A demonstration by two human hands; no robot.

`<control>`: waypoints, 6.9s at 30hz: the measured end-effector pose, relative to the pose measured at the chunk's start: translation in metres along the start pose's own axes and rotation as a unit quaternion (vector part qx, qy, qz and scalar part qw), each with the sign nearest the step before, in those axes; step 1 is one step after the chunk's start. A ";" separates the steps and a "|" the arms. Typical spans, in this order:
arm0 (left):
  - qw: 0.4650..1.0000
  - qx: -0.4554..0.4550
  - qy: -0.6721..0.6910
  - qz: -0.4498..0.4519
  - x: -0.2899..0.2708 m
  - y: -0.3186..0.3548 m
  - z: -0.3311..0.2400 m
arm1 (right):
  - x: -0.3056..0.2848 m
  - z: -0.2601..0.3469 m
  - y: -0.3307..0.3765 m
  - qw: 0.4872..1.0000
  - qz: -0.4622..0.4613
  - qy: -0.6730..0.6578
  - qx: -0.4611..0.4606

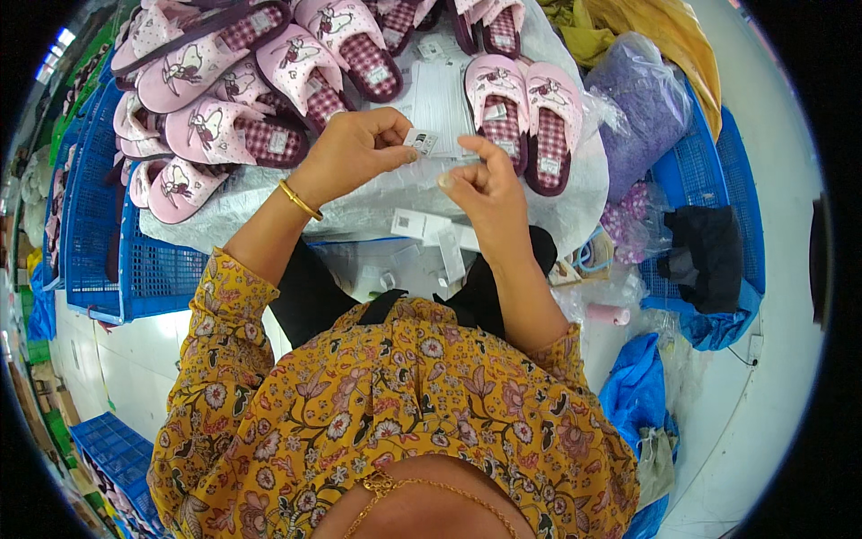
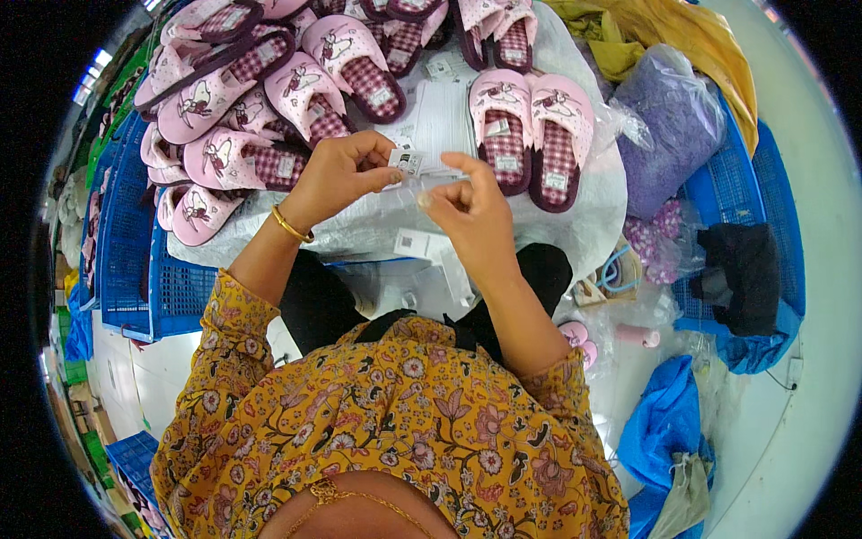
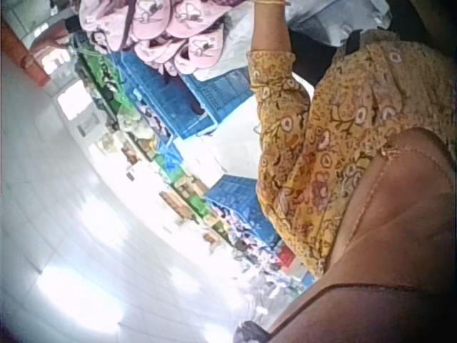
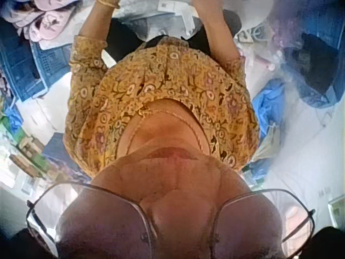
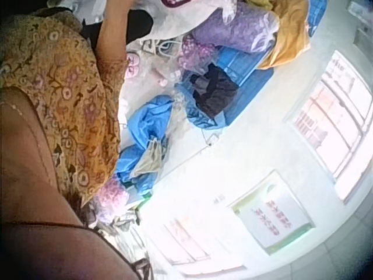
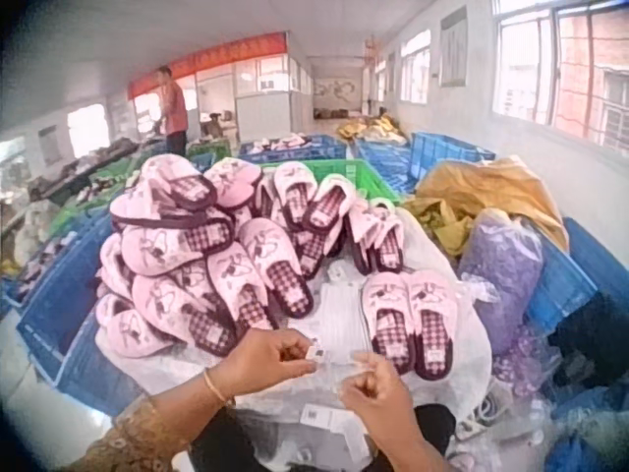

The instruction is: The person sits on the floor and repeatedly picks up pairs of pink slippers, attaches paper tags to them, and places them into a pile. The person handles the slippers and tags by hand throughout the clip.

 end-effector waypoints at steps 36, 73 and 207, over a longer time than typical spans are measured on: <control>0.950 -0.063 0.096 0.291 0.018 0.032 0.026 | -0.009 -0.061 0.008 0.966 0.171 -0.115 0.159; 0.997 -0.032 -0.045 0.059 0.050 0.040 0.028 | -0.028 -0.062 0.029 0.993 0.105 -0.002 0.060; 0.745 0.394 -0.519 0.140 0.090 -0.160 -0.029 | -0.102 -0.018 0.062 0.969 0.108 -0.201 -0.090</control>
Point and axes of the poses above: each hand's wrist, its own y-axis away from the middle knuckle, its own x-axis out of the palm, z = x × y, the point moved 1 cm from there along -y, towards the middle knuckle, and after that the axes turned 6 degrees about y, right-handed, at the moved point
